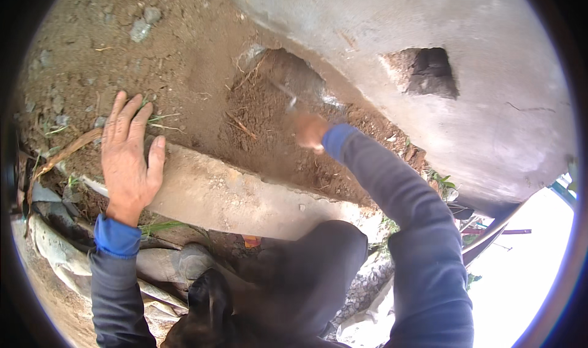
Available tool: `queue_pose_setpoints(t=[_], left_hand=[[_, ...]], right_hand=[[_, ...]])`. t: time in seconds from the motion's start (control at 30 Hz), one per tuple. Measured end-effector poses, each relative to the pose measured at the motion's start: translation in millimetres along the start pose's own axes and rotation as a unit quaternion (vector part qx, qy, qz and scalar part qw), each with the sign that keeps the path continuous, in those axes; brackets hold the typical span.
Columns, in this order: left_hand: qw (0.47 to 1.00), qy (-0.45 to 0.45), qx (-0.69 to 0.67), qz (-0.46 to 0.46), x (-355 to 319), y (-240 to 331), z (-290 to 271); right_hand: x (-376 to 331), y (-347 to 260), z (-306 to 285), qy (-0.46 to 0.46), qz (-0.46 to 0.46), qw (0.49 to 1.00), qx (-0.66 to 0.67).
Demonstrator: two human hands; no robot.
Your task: The person uses a small hand trowel to dig and scrape soil along the base of a concrete wall. They repeatedly loosen the dirt and pull it away from the wall, occasionally using their hand to clear debris.
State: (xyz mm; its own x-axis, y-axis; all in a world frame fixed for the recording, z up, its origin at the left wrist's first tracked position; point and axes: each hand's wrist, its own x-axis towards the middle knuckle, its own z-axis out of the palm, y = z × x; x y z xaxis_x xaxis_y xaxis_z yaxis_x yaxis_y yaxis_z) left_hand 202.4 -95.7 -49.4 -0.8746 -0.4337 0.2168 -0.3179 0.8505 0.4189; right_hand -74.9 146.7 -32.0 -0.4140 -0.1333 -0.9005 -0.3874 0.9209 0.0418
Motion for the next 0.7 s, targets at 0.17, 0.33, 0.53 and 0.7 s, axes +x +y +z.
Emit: queue_pose_setpoints(t=[0.17,0.33,0.53,0.7], left_hand=[[1.0,0.011,-0.026,-0.002,-1.4,-3.4,4.1],[0.999,0.003,-0.04,-0.006,1.4,-3.0,2.2],[0.999,-0.007,-0.032,-0.001,0.8,-4.6,2.2],[0.999,-0.027,0.017,0.012,1.2,-2.5,3.2]], right_hand=[[-71.0,33.3,-24.2,-0.065,0.042,0.997,-0.032],[-96.9,107.0,-15.4,0.043,-0.022,0.988,0.15],[-106.9,138.1,-21.3,0.202,-0.062,0.977,-0.022],[-69.5,106.1,-19.9,0.135,-0.027,0.988,-0.069]])
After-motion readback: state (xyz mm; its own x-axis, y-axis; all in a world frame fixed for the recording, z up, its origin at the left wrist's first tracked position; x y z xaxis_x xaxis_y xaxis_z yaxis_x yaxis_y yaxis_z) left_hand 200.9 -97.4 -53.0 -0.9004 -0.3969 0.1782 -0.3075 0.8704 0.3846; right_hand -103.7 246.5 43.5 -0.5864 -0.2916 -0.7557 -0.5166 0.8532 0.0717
